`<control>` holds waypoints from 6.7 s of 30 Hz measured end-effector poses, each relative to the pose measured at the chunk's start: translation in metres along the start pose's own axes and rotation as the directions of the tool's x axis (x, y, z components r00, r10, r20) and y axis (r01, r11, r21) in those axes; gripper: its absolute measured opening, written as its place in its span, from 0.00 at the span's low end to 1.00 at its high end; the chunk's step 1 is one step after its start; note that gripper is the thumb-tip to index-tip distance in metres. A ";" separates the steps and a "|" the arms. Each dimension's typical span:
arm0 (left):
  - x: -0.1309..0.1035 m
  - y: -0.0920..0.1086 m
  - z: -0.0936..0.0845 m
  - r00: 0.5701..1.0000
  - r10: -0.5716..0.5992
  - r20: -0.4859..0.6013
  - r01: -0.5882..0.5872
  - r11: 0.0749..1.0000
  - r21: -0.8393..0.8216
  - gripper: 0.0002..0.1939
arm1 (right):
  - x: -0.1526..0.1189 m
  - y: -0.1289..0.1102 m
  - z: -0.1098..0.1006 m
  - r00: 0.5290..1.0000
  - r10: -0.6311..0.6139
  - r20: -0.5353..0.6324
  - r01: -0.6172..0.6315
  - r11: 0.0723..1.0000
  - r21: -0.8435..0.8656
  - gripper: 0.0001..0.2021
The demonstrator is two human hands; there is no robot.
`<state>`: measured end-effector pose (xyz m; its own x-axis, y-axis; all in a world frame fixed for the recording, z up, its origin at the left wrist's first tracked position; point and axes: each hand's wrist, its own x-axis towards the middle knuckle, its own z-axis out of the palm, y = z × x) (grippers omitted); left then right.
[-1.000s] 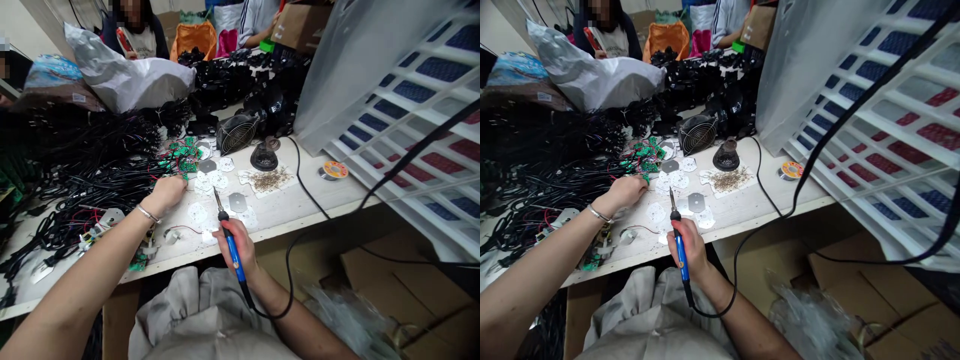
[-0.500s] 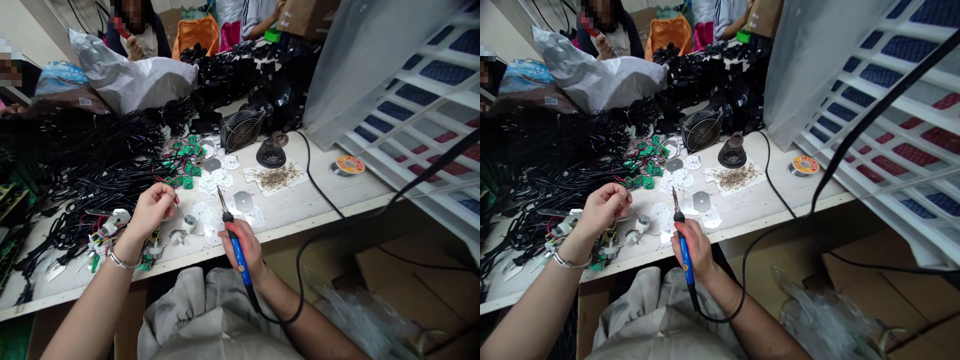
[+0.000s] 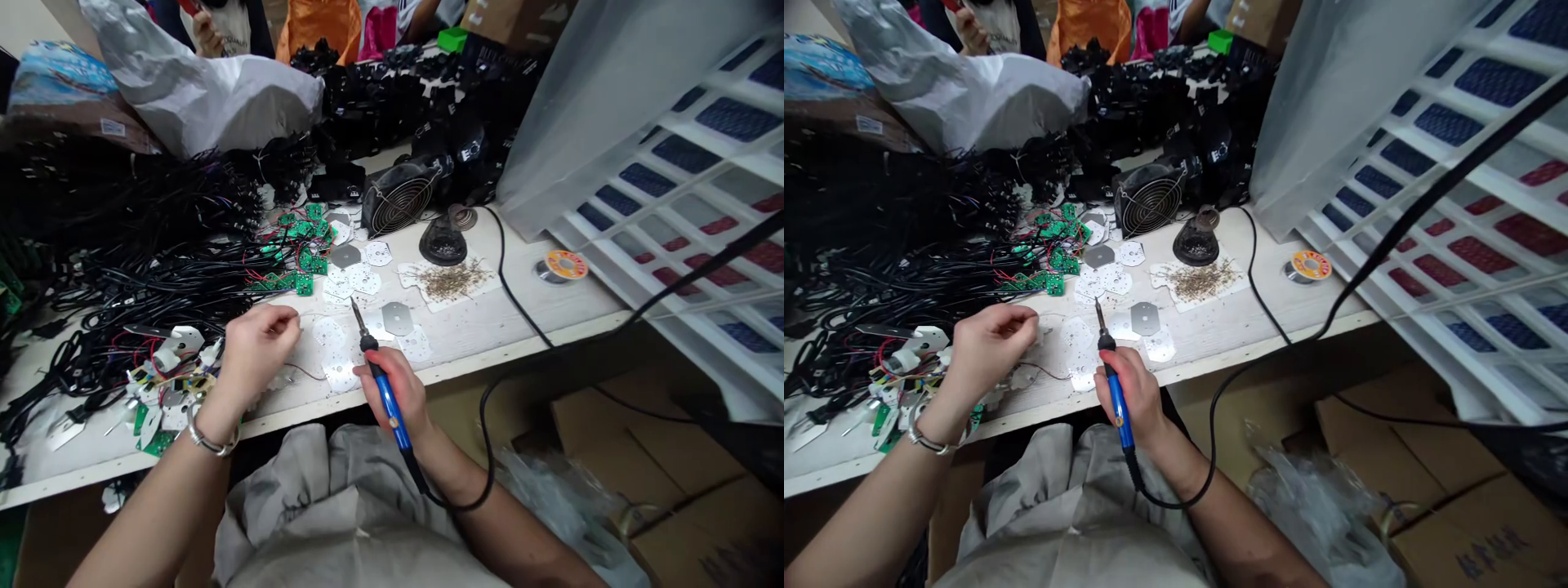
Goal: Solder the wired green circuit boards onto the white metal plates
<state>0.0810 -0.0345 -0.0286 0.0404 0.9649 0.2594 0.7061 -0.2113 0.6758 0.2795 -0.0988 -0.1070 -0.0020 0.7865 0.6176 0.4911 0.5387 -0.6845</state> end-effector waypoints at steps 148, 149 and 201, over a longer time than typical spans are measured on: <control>-0.021 -0.002 0.030 0.948 -0.042 0.316 -0.131 0.852 0.507 0.13 | 0.010 -0.010 -0.003 0.843 0.488 0.226 -0.538 0.777 0.328 0.09; -0.021 -0.002 0.030 0.950 -0.037 0.311 -0.133 0.852 0.507 0.13 | 0.010 -0.010 -0.003 0.842 0.492 0.223 -0.540 0.774 0.330 0.10; 0.129 0.011 0.043 0.939 -0.342 0.022 0.307 0.867 0.393 0.07 | 0.000 0.000 0.000 0.841 0.537 -0.061 -0.427 0.729 0.535 0.07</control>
<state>0.1248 0.0941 -0.0174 -0.1883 0.9821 -0.0028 0.9022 0.1741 0.3946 0.2797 -0.0988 -0.1070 0.3152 0.9327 0.1752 -0.1068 0.2183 -0.9700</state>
